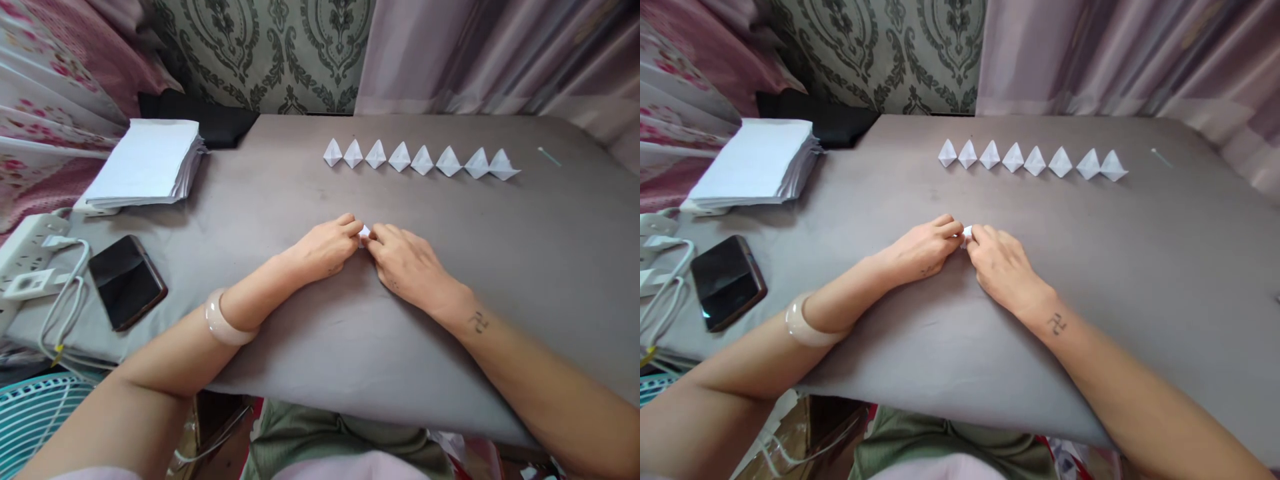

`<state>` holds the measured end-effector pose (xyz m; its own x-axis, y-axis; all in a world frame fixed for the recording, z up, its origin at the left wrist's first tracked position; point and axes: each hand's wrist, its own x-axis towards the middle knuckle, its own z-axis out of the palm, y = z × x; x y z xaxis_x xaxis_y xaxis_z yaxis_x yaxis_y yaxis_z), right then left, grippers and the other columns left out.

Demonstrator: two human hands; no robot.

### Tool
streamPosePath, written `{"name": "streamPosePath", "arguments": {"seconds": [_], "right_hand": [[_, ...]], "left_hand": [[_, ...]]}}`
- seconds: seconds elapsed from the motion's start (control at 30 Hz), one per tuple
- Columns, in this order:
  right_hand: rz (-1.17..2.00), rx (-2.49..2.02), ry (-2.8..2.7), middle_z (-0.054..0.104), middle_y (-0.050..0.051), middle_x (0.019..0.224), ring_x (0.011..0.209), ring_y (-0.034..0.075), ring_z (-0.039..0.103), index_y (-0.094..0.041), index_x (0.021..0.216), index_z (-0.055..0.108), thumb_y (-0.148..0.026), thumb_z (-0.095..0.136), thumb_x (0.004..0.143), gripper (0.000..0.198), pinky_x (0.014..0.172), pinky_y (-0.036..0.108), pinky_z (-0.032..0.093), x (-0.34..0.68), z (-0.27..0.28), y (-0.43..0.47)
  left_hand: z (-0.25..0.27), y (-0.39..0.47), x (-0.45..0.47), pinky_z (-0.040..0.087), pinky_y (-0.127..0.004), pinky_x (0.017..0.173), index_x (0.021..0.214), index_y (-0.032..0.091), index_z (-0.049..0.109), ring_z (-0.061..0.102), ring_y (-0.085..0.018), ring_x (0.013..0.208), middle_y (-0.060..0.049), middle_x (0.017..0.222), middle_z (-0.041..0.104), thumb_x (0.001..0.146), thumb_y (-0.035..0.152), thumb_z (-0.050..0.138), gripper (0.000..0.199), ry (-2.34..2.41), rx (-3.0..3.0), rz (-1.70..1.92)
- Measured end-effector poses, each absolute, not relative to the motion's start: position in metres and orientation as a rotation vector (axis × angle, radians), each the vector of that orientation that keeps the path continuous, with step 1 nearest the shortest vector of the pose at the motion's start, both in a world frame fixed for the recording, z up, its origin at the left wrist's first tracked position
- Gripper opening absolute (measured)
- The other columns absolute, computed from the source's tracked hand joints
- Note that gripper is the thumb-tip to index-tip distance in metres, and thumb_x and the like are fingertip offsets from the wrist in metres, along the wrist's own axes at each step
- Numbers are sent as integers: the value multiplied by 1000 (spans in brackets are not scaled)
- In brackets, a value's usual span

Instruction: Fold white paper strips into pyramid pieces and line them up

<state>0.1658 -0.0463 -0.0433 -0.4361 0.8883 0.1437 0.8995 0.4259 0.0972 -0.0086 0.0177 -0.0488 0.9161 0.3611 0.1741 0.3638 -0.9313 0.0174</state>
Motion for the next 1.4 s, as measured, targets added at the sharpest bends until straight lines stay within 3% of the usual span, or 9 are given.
{"name": "streamPosePath", "arguments": {"seconds": [0.1,0.23,0.4,0.57,0.8,1.0,1.2,1.4], "right_hand": [[-200,-1697,-2559,60,8,94,73,17,53,-15,108,64,-10,36,92,32,62,32,32,164,-42,-52],[-111,-1788,-2492,60,6,103,67,15,54,-22,131,52,-9,40,87,48,56,31,29,163,-39,-55],[-99,-1813,-2556,58,6,110,66,14,54,-27,130,54,-9,36,88,49,53,31,27,162,-37,-52],[-5,-1799,-2601,56,6,113,71,14,55,-29,132,52,-13,34,92,47,54,29,28,166,-34,-50],[31,-1748,-2440,58,5,113,69,13,56,-30,125,59,-14,39,88,44,55,29,30,168,-44,-51],[172,-1690,-2093,65,3,102,66,12,55,-24,100,71,-27,47,88,26,63,29,39,170,-58,-46],[424,-1614,-1899,65,5,98,65,11,55,-20,75,71,-35,53,86,26,64,28,43,172,-60,-37],[394,-1687,-1978,60,9,109,73,14,57,-19,101,69,-36,52,87,28,74,32,45,174,-61,-37]], "left_hand": [[-53,12,-11,49,-32,75,87,8,67,52,-23,91,-15,93,61,83,8,41,27,-681,-3083,-345],[-58,21,-20,49,-30,84,100,14,70,56,-19,92,-9,98,65,76,2,39,41,-965,-3283,-715],[-56,34,-20,49,-27,76,98,12,71,60,-14,77,-7,91,69,78,14,45,33,-1781,-3287,-994],[-49,38,-7,42,-25,66,84,13,72,55,-13,71,-6,82,66,83,34,53,28,-1866,-3285,-812],[-43,42,4,30,-22,50,78,11,69,41,-8,53,0,63,55,77,31,61,22,-2149,-3371,-668],[-47,35,1,25,-22,48,79,10,70,36,-7,50,3,55,45,75,32,62,24,-2099,-3404,-714],[-54,38,-3,37,-23,62,79,13,71,46,-11,68,-2,77,55,76,30,65,19,-1738,-3390,-770],[-53,38,-9,40,-24,68,83,12,71,49,-10,72,-5,88,58,78,31,64,21,-1468,-3563,-744]]}}
